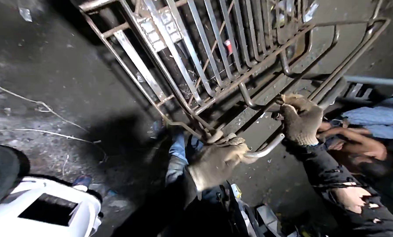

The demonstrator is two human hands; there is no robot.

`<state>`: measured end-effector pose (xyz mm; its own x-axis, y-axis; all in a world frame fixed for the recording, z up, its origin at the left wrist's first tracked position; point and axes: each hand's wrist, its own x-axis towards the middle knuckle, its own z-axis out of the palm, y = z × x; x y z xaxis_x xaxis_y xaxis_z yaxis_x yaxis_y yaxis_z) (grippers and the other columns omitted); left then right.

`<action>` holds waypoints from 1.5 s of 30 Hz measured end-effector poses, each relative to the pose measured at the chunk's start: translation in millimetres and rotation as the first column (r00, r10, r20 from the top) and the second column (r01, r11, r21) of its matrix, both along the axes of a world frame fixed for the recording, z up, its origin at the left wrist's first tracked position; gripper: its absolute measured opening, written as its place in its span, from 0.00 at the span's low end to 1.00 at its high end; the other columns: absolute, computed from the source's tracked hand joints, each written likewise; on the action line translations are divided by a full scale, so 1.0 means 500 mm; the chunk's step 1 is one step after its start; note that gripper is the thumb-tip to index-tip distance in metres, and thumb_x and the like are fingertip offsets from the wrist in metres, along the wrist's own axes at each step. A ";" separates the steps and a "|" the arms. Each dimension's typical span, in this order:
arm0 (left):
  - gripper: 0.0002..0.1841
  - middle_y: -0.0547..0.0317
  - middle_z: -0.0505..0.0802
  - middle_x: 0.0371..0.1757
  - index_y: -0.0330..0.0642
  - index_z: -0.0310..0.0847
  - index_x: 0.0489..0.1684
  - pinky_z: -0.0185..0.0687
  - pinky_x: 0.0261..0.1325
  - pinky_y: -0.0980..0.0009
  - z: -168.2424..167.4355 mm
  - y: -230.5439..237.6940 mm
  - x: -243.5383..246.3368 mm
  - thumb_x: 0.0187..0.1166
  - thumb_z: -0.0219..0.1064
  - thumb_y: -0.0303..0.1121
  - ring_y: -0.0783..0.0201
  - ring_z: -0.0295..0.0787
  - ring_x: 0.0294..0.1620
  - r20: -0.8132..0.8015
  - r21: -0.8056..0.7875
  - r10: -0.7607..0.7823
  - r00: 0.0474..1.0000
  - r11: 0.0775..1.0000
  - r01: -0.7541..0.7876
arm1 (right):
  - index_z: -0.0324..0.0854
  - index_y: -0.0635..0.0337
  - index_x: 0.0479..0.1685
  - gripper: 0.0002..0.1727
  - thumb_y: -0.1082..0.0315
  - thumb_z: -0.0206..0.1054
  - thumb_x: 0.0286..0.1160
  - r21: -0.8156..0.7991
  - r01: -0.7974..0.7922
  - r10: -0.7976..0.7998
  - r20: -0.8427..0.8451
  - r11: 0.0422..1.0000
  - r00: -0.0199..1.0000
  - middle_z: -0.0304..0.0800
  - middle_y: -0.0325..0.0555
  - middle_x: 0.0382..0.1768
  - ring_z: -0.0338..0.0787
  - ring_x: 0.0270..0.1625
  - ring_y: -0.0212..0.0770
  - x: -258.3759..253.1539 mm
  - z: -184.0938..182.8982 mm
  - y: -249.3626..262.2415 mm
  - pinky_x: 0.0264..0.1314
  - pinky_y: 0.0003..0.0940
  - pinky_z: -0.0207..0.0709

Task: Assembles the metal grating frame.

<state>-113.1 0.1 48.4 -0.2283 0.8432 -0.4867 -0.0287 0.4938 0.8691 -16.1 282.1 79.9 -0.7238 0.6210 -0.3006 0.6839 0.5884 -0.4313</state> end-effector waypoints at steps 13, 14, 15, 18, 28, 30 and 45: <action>0.18 0.60 0.93 0.64 0.48 0.86 0.68 0.85 0.71 0.59 -0.163 -0.112 -0.119 0.92 0.53 0.39 0.66 0.89 0.65 0.165 -0.132 0.768 0.619 0.639 -0.757 | 0.86 0.47 0.71 0.24 0.50 0.69 0.79 -0.039 -0.160 0.161 0.436 0.986 0.886 0.94 0.47 0.59 0.92 0.59 0.51 -0.096 0.035 -0.008 0.63 0.66 0.80; 0.18 0.60 0.93 0.65 0.47 0.85 0.69 0.85 0.71 0.59 -0.165 -0.113 -0.122 0.92 0.53 0.40 0.66 0.89 0.65 0.157 -0.058 0.785 0.599 0.613 -0.788 | 0.82 0.49 0.76 0.26 0.51 0.69 0.80 -0.153 -0.155 0.204 0.395 0.976 0.896 0.93 0.45 0.62 0.92 0.60 0.45 -0.114 0.037 -0.020 0.65 0.57 0.83; 0.19 0.60 0.93 0.65 0.46 0.85 0.68 0.86 0.71 0.60 -0.161 -0.109 -0.125 0.92 0.53 0.40 0.66 0.89 0.66 0.148 0.017 0.792 0.592 0.596 -0.803 | 0.79 0.50 0.78 0.27 0.53 0.67 0.82 -0.293 -0.144 0.239 0.320 0.945 0.917 0.91 0.42 0.64 0.92 0.62 0.38 -0.133 0.034 -0.038 0.67 0.47 0.86; 0.17 0.57 0.93 0.65 0.40 0.84 0.68 0.85 0.72 0.63 -0.108 -0.066 -0.142 0.91 0.54 0.32 0.67 0.89 0.65 0.148 0.116 0.803 0.577 0.565 -0.817 | 0.70 0.55 0.84 0.34 0.53 0.65 0.79 -0.656 -0.180 0.335 0.118 0.733 0.935 0.88 0.39 0.70 0.88 0.68 0.34 -0.206 0.004 -0.106 0.69 0.39 0.85; 0.21 0.60 0.89 0.73 0.43 0.79 0.77 0.85 0.72 0.66 -0.137 -0.013 -0.110 0.87 0.62 0.33 0.70 0.88 0.67 -0.055 0.078 0.894 0.444 0.447 -0.891 | 0.92 0.50 0.59 0.13 0.62 0.70 0.80 -0.671 -0.505 0.565 -0.153 0.543 0.811 0.96 0.34 0.49 0.92 0.45 0.27 -0.309 -0.165 -0.137 0.49 0.28 0.89; 0.23 0.59 0.91 0.68 0.44 0.77 0.78 0.87 0.69 0.63 -0.177 -0.059 -0.111 0.87 0.61 0.40 0.69 0.90 0.64 -0.302 -0.020 0.870 0.390 0.403 -0.915 | 0.92 0.54 0.56 0.12 0.67 0.72 0.77 -0.573 -0.659 0.651 -0.265 0.487 0.712 0.93 0.38 0.61 0.91 0.59 0.29 -0.306 -0.219 -0.131 0.63 0.31 0.87; 0.50 0.34 0.90 0.61 0.35 0.41 0.93 0.83 0.61 0.39 -0.425 -0.016 -0.063 0.73 0.66 0.49 0.39 0.91 0.61 -0.400 -0.884 0.611 0.683 -0.062 -0.463 | 0.94 0.50 0.58 0.16 0.62 0.62 0.84 -0.750 -0.618 0.840 -0.477 -0.235 0.259 0.91 0.38 0.68 0.78 0.81 0.39 -0.220 -0.331 -0.135 0.95 0.46 0.58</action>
